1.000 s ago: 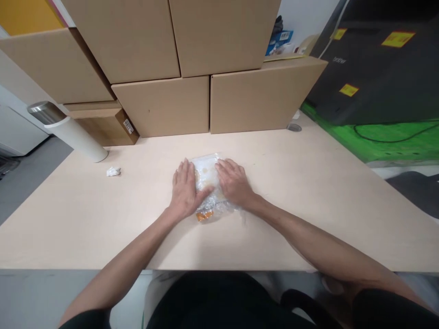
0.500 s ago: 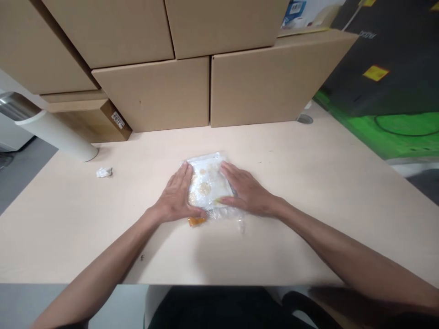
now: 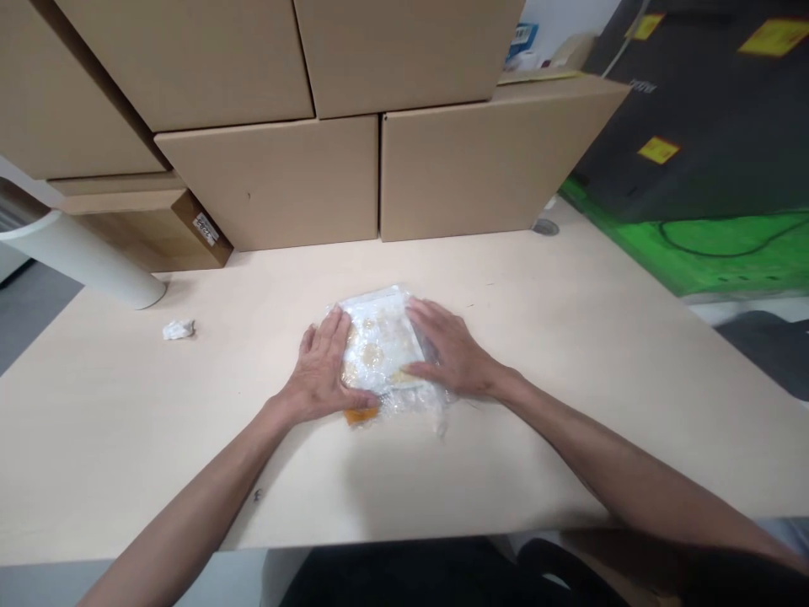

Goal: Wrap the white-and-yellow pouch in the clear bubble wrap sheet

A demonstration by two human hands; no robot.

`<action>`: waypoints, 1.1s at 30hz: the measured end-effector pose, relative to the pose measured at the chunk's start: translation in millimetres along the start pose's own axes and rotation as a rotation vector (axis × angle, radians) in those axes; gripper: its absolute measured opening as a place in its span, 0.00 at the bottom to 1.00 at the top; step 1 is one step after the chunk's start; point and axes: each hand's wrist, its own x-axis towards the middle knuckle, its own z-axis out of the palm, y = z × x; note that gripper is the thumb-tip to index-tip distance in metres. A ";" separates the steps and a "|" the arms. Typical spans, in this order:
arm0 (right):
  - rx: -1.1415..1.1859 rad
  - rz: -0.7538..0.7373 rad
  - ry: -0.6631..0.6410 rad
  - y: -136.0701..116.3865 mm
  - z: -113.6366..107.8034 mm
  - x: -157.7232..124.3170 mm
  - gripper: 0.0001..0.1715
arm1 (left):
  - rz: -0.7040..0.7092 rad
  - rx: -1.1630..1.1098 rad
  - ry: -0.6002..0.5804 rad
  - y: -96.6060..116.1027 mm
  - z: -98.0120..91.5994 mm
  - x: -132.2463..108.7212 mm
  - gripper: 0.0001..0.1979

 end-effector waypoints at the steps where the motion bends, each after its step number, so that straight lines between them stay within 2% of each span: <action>1: -0.027 0.005 0.050 -2.9 0.0 0.5 0.56 | -0.007 0.007 0.016 0.2 1.7 -0.2 0.71; 3: -0.089 -0.031 0.105 -8.4 2.4 2.1 0.55 | -0.030 0.017 0.044 0.5 3.5 -0.5 0.72; 4: -0.111 -0.063 0.092 -10.3 4.3 3.2 0.55 | -0.041 0.017 0.047 0.3 3.4 -0.6 0.72; 7: -0.112 -0.116 -0.057 -9.7 8.3 5.9 0.58 | -0.015 -0.013 -0.012 -4.2 -0.9 -1.0 0.71; 9: -0.082 -0.117 -0.154 -4.9 6.9 6.3 0.63 | 0.028 -0.057 -0.064 -11.0 -5.1 -1.8 0.71; 11: -0.054 -0.133 -0.217 1.0 3.1 5.1 0.67 | 0.063 -0.122 -0.081 -18.7 -8.3 -2.8 0.73; 14: -0.026 -0.160 -0.270 6.7 -1.5 2.3 0.69 | 0.090 -0.199 -0.068 -26.1 -9.9 -3.2 0.74; 21: -0.013 -0.157 -0.244 7.1 3.6 -1.8 0.69 | 0.031 -0.085 -0.073 -20.7 -8.1 -0.9 0.73; 27: -0.018 -0.157 -0.239 6.1 5.8 -2.1 0.67 | 0.028 -0.084 -0.056 -18.2 -8.5 0.6 0.68; 33: 0.060 -0.105 -0.252 2.1 5.2 3.6 0.67 | 0.004 -0.093 -0.073 -16.3 -11.2 -0.4 0.68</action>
